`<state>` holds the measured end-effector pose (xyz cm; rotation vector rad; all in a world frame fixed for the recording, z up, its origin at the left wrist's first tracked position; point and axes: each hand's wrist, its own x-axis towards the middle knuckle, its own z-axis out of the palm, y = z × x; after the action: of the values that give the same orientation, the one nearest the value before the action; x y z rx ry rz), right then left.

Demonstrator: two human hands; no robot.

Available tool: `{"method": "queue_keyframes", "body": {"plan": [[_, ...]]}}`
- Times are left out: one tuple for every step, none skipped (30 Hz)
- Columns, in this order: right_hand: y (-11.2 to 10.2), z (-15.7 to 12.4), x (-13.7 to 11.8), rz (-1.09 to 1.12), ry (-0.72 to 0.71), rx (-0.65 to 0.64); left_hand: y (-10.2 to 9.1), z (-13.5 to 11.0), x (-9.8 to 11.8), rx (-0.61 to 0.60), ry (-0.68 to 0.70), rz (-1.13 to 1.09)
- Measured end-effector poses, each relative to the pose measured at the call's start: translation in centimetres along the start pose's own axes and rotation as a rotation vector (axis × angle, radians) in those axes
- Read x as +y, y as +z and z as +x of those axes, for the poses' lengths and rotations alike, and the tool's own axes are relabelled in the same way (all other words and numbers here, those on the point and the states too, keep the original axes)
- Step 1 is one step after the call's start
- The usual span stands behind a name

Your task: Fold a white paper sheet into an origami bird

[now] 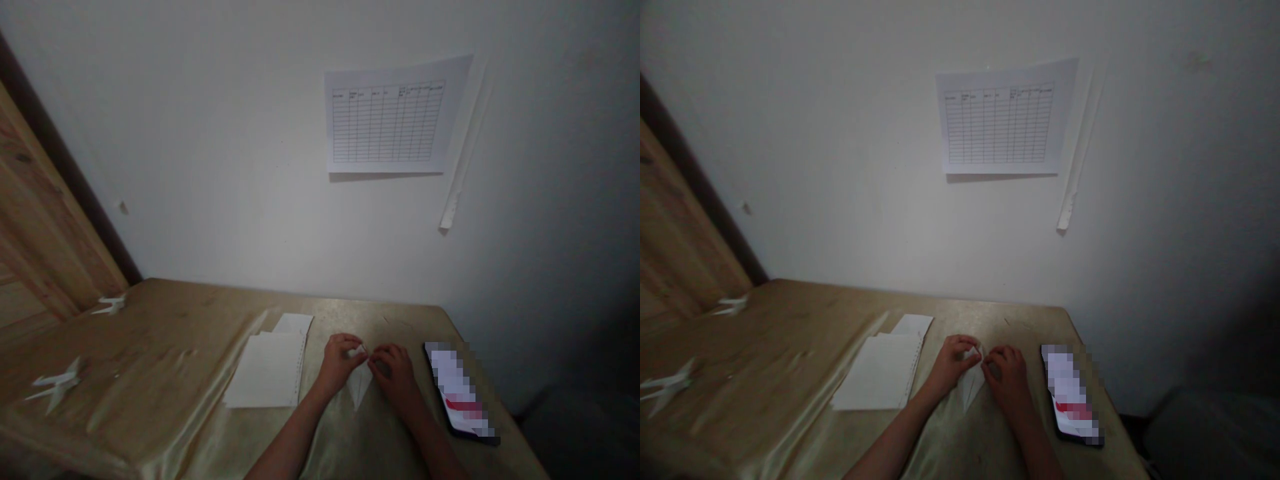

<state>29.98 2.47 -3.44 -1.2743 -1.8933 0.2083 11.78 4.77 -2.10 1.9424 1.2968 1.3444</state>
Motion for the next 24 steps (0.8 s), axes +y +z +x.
{"method": "queue_keyframes", "body": {"plan": [[0.03,-0.02,-0.01,0.004,-0.003,0.006,0.04,-0.02,-0.09,0.007,0.007,-0.007],[0.06,-0.04,-0.02,0.010,-0.005,0.012,0.08,-0.06,-0.18,0.013,0.016,-0.017],[0.08,-0.06,-0.03,0.016,-0.007,0.015,0.12,-0.11,-0.26,0.018,0.027,-0.030],[0.07,-0.07,-0.05,0.023,-0.008,0.014,0.14,-0.17,-0.33,0.021,0.038,-0.044],[0.06,-0.07,-0.08,0.029,-0.007,0.013,0.16,-0.22,-0.38,0.026,0.049,-0.057],[0.02,-0.06,-0.11,0.036,-0.004,0.014,0.17,-0.25,-0.42,0.028,0.053,-0.066],[-0.02,-0.05,-0.15,0.043,-0.001,0.015,0.16,-0.27,-0.43,0.028,0.051,-0.072],[-0.07,-0.02,-0.19,0.050,0.002,0.017,0.15,-0.28,-0.42,0.026,0.044,-0.073],[-0.11,0.01,-0.22,0.060,0.003,0.020,0.13,-0.26,-0.40,0.025,0.034,-0.072],[-0.15,0.04,-0.25,0.071,0.004,0.024,0.11,-0.22,-0.37,0.023,0.024,-0.071],[-0.17,0.07,-0.28,0.084,0.004,0.026,0.10,-0.18,-0.35,0.024,0.018,-0.074],[-0.17,0.10,-0.30,0.098,0.003,0.027,0.10,-0.14,-0.35,0.031,0.019,-0.079],[-0.15,0.12,-0.31,0.111,0.005,0.029,0.12,-0.09,-0.36,0.041,0.021,-0.085],[-0.11,0.14,-0.32,0.123,0.007,0.030,0.15,-0.05,-0.40,0.051,0.022,-0.090],[-0.06,0.15,-0.32,0.132,0.009,0.030,0.20,-0.02,-0.44,0.061,0.024,-0.094],[0.00,0.15,-0.32,0.140,0.010,0.026,0.25,0.01,-0.48,0.071,0.025,-0.100],[0.04,0.15,-0.32,0.145,0.012,0.021,0.29,0.03,-0.50,0.080,0.025,-0.105],[0.07,0.15,-0.32,0.150,0.015,0.017,0.31,0.04,-0.49,0.086,0.024,-0.110],[0.08,0.15,-0.32,0.153,0.018,0.013,0.32,0.04,-0.44,0.088,0.025,-0.114],[0.07,0.15,-0.34,0.157,0.021,0.006,0.30,0.03,-0.35,0.086,0.027,-0.117],[0.03,0.15,-0.36,0.159,0.026,0.000,0.27,0.02,-0.22,0.080,0.027,-0.116],[-0.03,0.16,-0.39,0.161,0.030,-0.006,0.23,0.00,-0.07,0.073,0.027,-0.115],[-0.09,0.17,-0.44,0.163,0.033,-0.012,0.19,-0.03,0.07,0.069,0.028,-0.114],[-0.15,0.19,-0.50,0.166,0.035,-0.017,0.15,-0.07,0.18,0.070,0.028,-0.112]]}}
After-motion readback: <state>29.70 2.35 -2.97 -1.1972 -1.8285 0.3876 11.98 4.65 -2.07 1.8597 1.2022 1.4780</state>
